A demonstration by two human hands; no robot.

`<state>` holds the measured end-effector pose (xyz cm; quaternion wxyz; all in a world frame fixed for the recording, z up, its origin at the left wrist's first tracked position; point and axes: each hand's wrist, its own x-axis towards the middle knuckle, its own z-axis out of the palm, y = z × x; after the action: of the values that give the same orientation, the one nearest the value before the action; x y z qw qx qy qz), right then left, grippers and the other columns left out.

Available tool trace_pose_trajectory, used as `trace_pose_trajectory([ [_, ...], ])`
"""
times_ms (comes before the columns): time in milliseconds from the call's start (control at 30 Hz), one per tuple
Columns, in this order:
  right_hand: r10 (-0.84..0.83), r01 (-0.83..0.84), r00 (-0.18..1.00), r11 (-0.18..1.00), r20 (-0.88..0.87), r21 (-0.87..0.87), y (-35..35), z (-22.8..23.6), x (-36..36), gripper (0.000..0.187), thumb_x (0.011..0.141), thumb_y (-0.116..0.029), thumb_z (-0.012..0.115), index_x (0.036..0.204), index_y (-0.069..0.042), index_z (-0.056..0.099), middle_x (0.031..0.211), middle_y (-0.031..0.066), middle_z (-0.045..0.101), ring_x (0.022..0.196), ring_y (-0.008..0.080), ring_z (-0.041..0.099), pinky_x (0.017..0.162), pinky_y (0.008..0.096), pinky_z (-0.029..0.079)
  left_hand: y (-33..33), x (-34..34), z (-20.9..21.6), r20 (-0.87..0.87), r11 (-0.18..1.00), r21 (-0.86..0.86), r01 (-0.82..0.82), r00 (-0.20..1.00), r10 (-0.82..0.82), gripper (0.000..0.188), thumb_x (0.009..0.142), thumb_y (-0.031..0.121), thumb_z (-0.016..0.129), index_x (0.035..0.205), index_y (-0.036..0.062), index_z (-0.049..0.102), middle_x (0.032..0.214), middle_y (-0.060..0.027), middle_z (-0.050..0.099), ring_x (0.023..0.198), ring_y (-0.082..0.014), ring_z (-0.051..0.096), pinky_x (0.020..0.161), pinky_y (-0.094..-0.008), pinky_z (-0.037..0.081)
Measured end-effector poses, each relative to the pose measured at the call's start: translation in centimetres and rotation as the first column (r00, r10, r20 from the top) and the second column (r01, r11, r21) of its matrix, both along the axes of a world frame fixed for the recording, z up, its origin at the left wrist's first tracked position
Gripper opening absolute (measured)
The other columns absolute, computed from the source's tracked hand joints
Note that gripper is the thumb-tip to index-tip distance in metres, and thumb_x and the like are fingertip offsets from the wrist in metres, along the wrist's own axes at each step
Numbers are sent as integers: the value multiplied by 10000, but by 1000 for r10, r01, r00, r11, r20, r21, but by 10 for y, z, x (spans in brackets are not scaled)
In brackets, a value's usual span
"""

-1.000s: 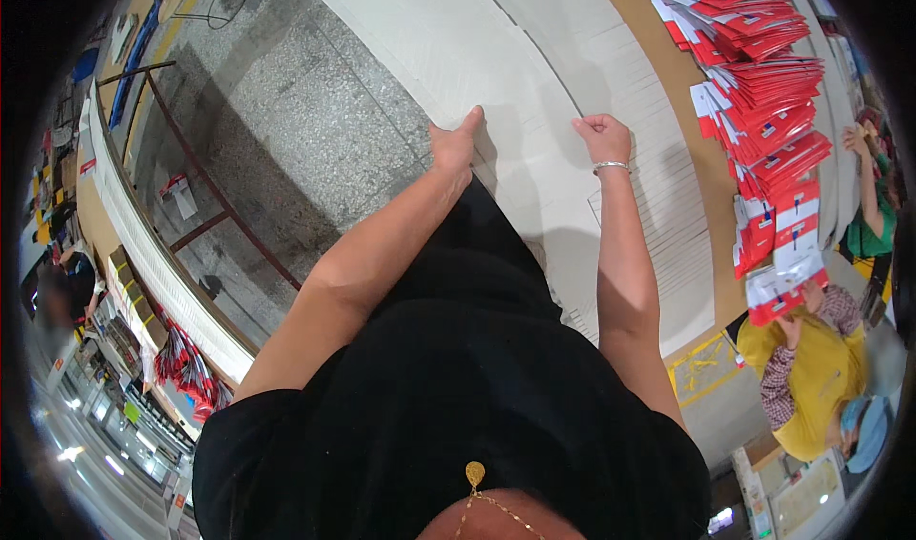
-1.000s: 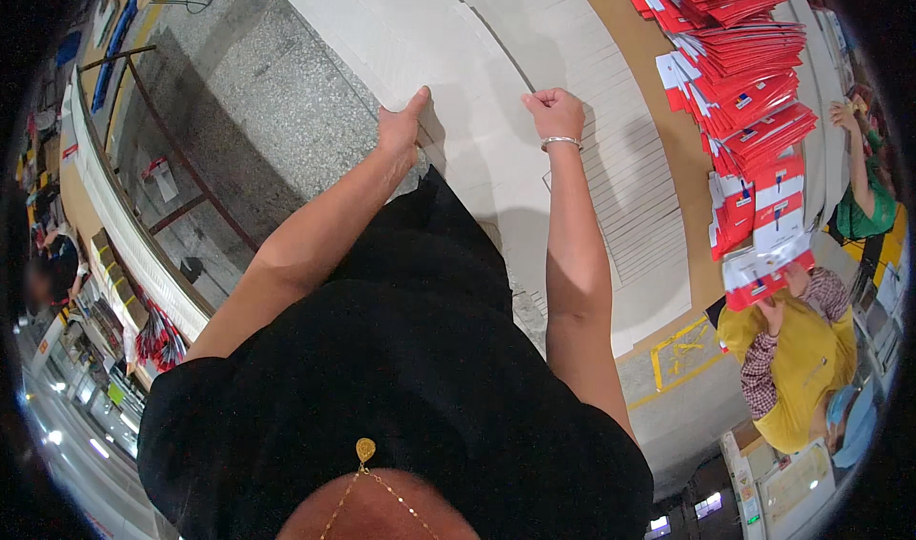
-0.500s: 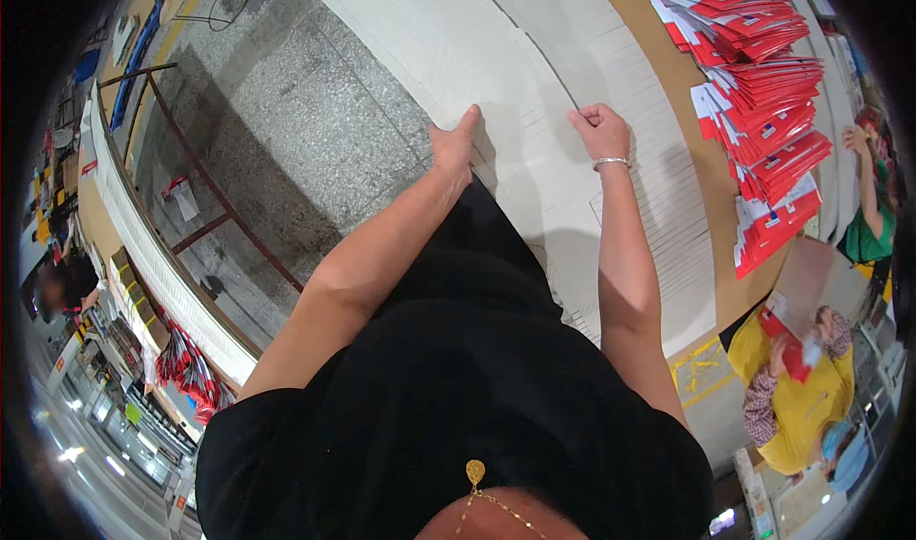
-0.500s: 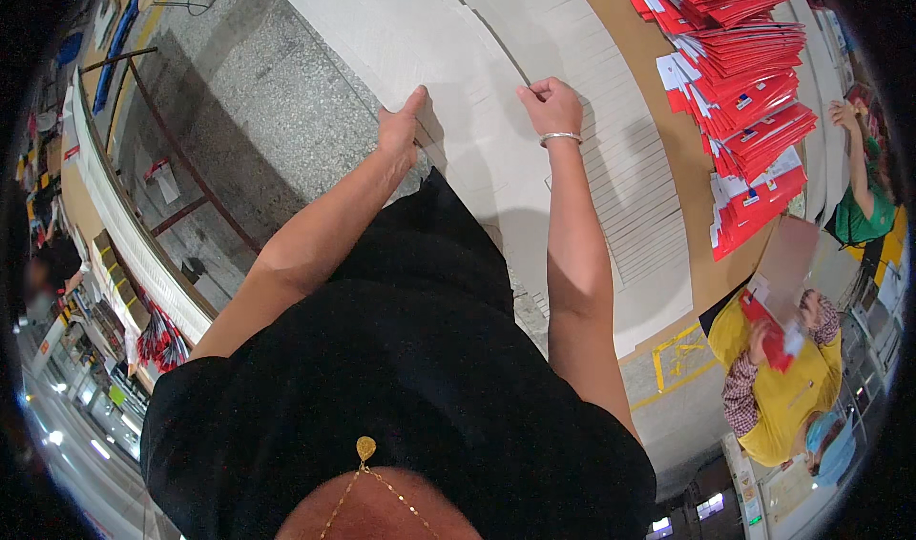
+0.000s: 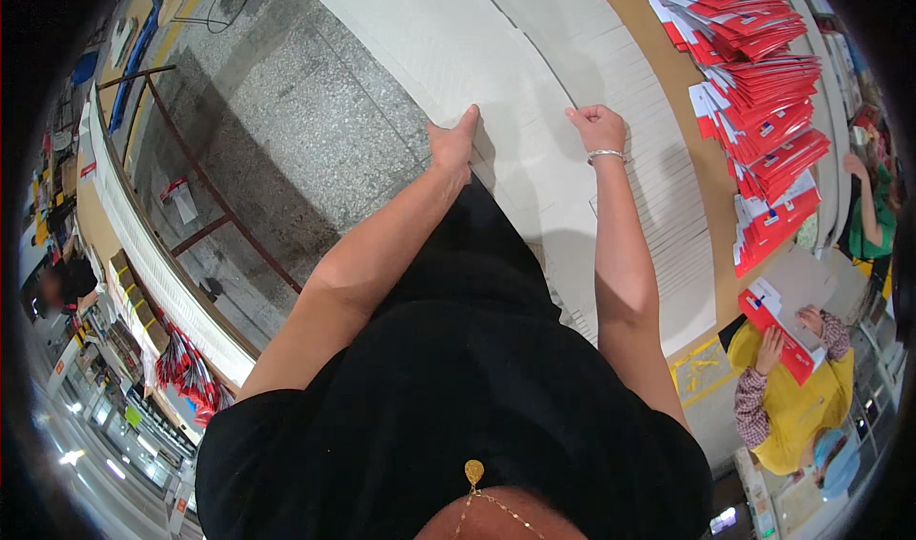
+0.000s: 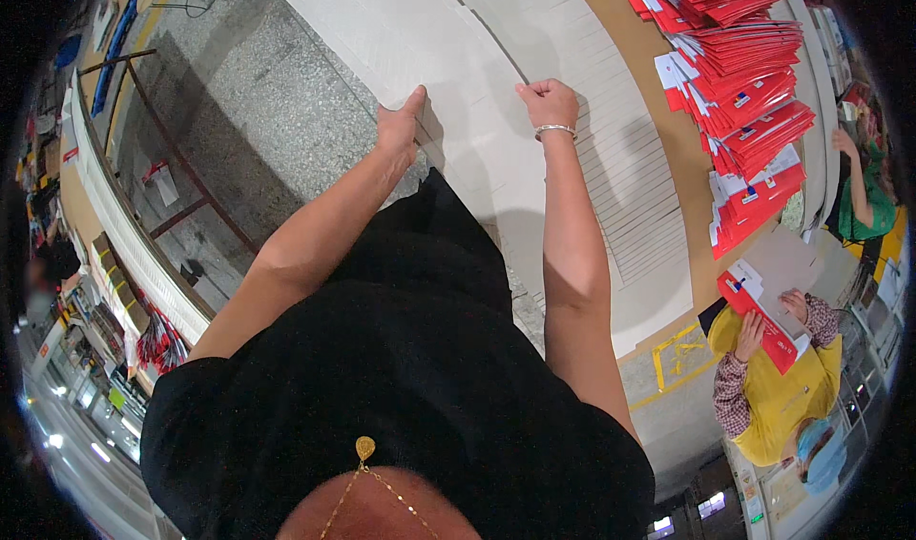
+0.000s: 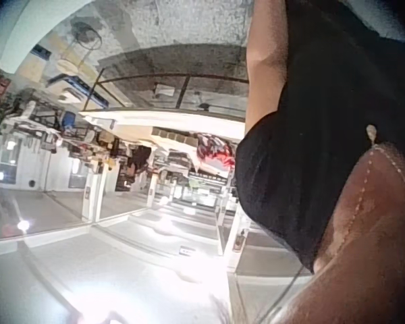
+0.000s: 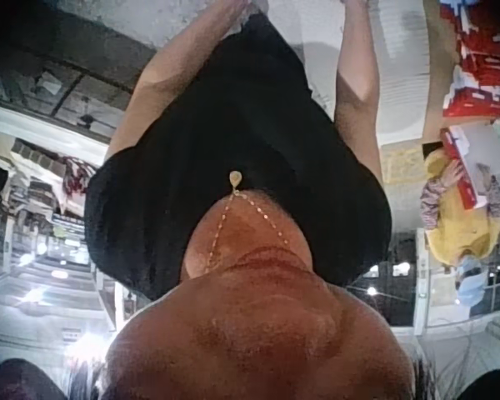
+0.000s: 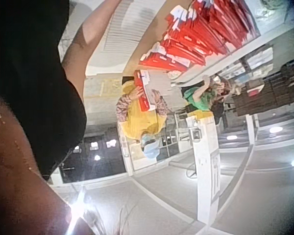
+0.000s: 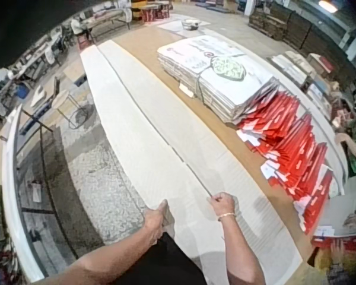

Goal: Organizing and aligning a large stack of cardboard panels on a work table in a factory environment.

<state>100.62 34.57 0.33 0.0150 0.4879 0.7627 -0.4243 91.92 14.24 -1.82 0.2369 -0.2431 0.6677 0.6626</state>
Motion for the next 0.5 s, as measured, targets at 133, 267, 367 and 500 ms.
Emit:
trace_pose_trajectory([
  [133,8,-8,1000,1000,22,-1,0,2,-2,279,661,-292,743,726,-38,645,689,69,645,610,166,590,604,292,478,-3,0,-4,-23,993,121,19,1000,-17,708,740,117,707,1263,-67,267,1219,-182,433,1103,-261,450,939,-349,375],
  [267,59,-59,998,998,-9,6,0,0,-3,294,668,-301,737,751,-34,645,715,72,649,628,167,598,613,290,478,-7,-4,-6,2,996,87,31,1000,-31,723,736,132,712,1265,-61,260,1232,-174,423,1100,-261,454,927,-348,385],
  [367,46,-41,988,998,-145,38,0,-6,1,295,671,-298,736,766,-34,645,732,75,652,639,167,603,620,290,479,-2,-3,7,104,991,133,-19,995,5,731,742,135,707,1279,-47,247,1241,-163,420,1092,-263,462,922,-345,390],
  [500,34,-33,996,999,-86,14,-3,1,-4,289,673,-292,736,765,-33,646,730,73,653,639,164,603,621,289,481,0,-11,17,135,994,89,-60,990,47,712,748,142,702,1280,-34,263,1228,-154,437,1087,-262,467,919,-348,392],
])
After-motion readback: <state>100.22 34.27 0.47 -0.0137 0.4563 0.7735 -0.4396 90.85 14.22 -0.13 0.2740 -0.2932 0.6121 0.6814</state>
